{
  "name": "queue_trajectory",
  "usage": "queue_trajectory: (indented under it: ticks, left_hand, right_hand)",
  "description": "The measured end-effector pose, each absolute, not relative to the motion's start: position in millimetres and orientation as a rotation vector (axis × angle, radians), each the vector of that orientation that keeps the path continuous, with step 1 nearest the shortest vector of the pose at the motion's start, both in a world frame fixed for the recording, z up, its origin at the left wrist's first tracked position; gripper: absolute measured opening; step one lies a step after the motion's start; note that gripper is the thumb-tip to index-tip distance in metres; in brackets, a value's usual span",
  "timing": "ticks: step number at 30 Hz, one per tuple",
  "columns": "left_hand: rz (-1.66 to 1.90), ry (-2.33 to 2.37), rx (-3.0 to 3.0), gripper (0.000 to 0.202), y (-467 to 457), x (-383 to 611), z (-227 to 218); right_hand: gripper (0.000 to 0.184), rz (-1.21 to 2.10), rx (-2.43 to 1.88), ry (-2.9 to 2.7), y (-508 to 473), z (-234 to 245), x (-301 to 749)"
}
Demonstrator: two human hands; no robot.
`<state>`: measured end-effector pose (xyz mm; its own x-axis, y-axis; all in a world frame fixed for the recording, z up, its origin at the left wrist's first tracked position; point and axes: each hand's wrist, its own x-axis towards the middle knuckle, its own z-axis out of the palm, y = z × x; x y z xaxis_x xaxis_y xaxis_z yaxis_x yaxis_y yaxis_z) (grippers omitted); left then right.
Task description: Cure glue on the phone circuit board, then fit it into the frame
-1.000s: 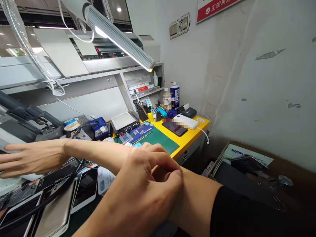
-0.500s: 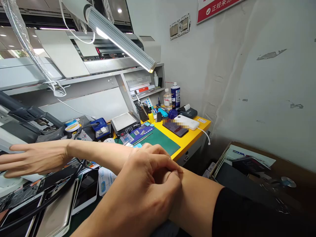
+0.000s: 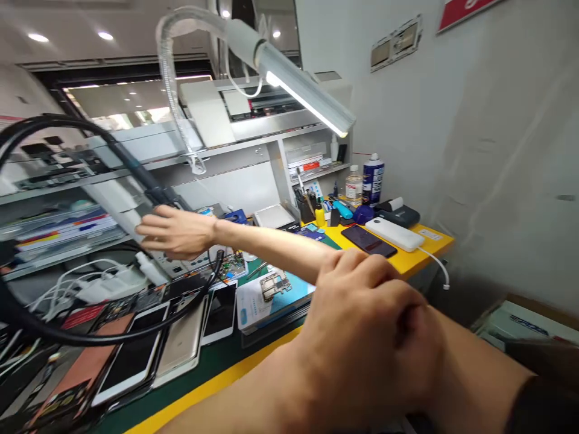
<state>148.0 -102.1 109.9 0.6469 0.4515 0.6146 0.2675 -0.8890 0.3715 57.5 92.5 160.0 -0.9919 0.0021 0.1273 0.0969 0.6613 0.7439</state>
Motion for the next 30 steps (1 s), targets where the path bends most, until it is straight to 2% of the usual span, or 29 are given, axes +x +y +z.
queue_trajectory:
  ticks: [4,7,9,11,16,19,24,27,30]
  left_hand:
    - [1.134,0.019,2.934,0.039,-77.1,144.7,94.9]
    - [1.095,-0.116,3.231,0.045,-50.4,132.0,81.8]
    - [1.041,-0.058,3.340,0.044,-31.7,115.3,73.2]
    - [1.032,0.080,3.326,0.031,-15.0,90.4,65.5]
    - [0.933,0.782,3.133,0.023,10.4,14.9,54.8]
    - [0.720,1.045,3.013,0.036,18.7,-13.0,51.1]
    - [0.528,1.146,2.884,0.064,26.7,-23.6,35.7]
    - [0.520,1.154,2.824,0.064,26.3,-24.6,24.2]
    - [0.573,1.157,2.770,0.054,24.9,-28.0,15.2]
  right_hand:
    - [0.038,-1.130,-0.134,-2.507,104.3,154.6,72.6]
    - [0.034,-1.024,-0.182,-2.433,104.1,142.1,90.0]
    - [0.032,-0.944,-0.230,-2.424,104.8,131.3,105.5]
    - [0.028,-0.835,-0.339,-2.416,109.7,118.1,123.8]
    - [0.033,-0.424,-0.830,-2.291,131.2,72.8,174.4]
    - [0.030,-0.123,-1.015,-2.282,135.2,45.3,197.3]
    - [0.030,0.387,-1.109,-2.392,122.5,27.0,217.8]
    - [0.037,0.608,-1.106,-2.436,111.4,33.3,225.2]
    - [0.032,0.770,-1.102,-2.432,103.0,40.9,229.2]
